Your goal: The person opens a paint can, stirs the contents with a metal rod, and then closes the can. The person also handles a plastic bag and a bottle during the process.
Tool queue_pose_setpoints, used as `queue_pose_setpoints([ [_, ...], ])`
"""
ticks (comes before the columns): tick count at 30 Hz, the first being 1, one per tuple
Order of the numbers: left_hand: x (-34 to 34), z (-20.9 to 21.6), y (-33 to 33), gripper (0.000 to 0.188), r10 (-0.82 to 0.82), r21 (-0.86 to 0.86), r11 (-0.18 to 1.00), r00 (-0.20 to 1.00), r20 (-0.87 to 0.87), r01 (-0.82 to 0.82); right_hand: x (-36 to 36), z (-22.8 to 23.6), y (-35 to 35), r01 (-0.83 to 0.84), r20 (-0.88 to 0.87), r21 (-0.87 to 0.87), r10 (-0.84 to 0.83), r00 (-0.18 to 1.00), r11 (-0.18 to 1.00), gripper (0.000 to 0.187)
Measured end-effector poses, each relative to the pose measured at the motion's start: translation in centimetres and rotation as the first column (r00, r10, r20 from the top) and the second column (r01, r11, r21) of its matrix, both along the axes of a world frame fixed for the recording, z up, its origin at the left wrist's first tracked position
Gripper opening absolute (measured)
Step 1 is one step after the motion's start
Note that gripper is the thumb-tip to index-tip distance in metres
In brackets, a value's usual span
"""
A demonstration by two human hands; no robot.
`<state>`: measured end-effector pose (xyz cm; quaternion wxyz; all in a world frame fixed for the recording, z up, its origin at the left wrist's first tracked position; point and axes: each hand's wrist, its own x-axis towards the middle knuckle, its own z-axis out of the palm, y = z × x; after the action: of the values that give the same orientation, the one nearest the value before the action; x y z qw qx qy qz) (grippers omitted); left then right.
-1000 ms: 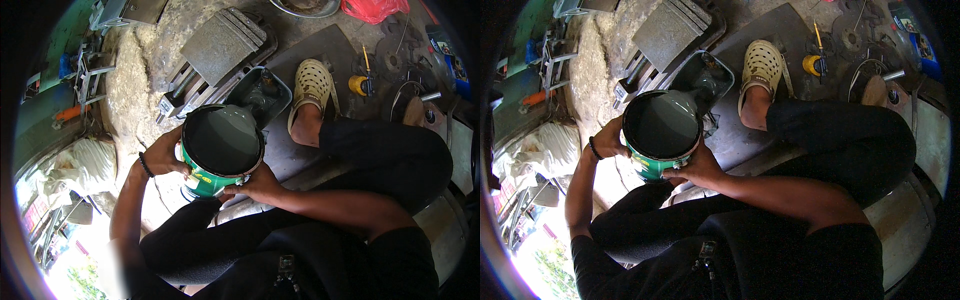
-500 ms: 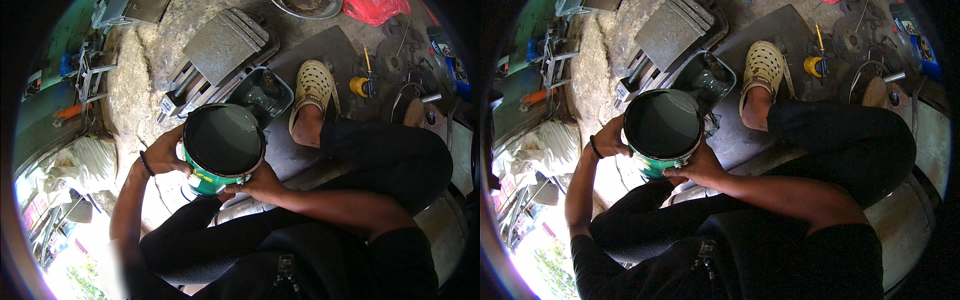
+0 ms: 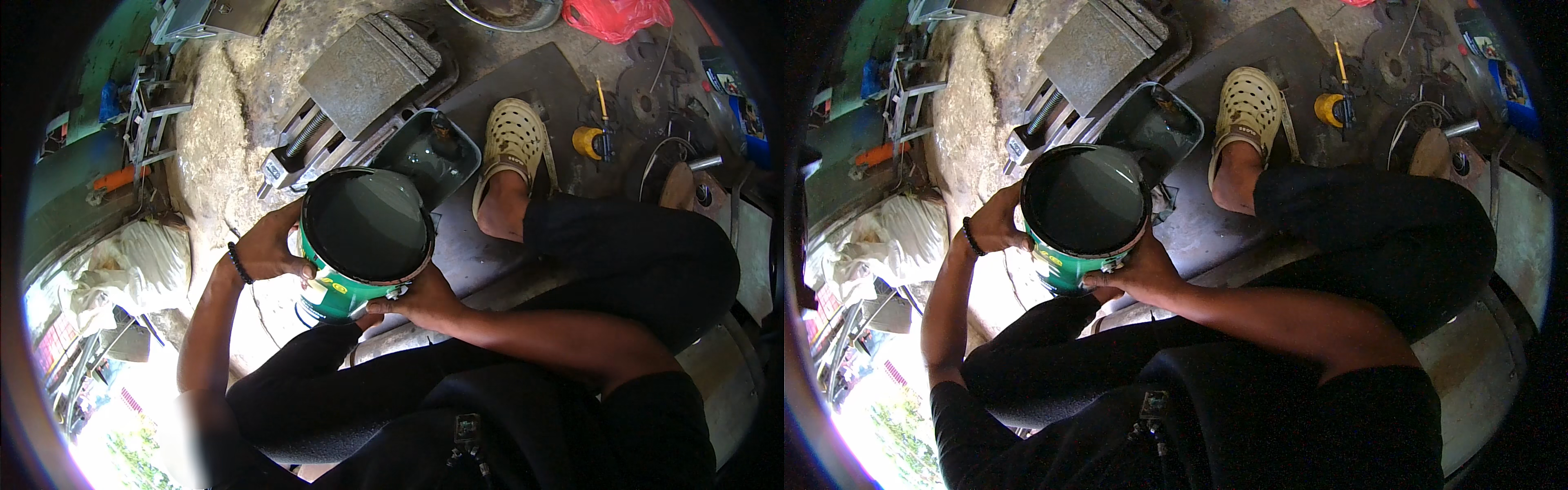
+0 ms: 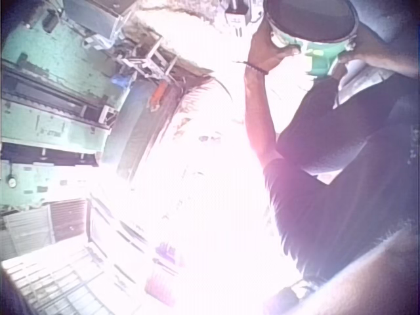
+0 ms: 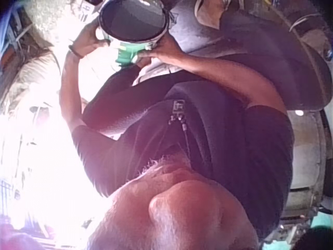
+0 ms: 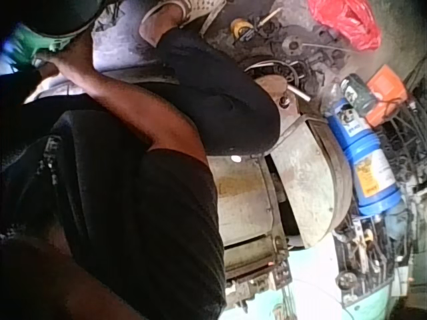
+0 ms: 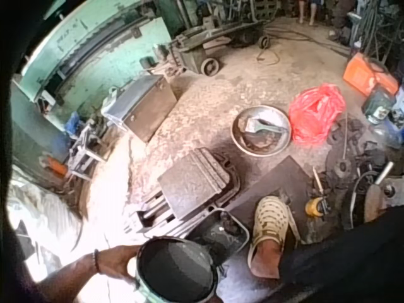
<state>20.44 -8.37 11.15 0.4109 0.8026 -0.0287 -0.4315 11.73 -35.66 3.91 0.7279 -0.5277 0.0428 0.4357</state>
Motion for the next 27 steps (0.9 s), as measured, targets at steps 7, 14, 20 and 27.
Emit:
queue_pose_setpoints([
  [7, -0.2, -0.1, 0.3, 0.12, 0.011, -0.002, 1.0, 1.0, -0.005, -0.011, -0.1, 0.3, -0.1, 0.003, 0.078, -0.099, 0.005, 0.997, 0.995, 0.101],
  [14, -0.8, 0.1, 0.4, 0.13, -0.076, -0.007, 0.997, 0.996, 0.038, 0.076, -0.3, -0.7, -0.2, -0.04, 0.235, -0.152, 0.076, 0.969, 0.988, 0.125],
  [20, -2.0, -0.2, 0.8, 0.131, -0.093, 0.015, 0.996, 0.994, 0.053, 0.092, -0.4, -1.0, 0.0, 0.028, 0.364, -0.149, 0.028, 0.931, 0.988, 0.127],
  [27, -2.9, -0.4, 1.2, 0.129, -0.094, 0.055, 0.994, 0.995, 0.029, 0.092, -0.8, -1.3, 0.3, 0.019, 0.347, -0.165, 0.04, 0.937, 0.986, 0.127],
])
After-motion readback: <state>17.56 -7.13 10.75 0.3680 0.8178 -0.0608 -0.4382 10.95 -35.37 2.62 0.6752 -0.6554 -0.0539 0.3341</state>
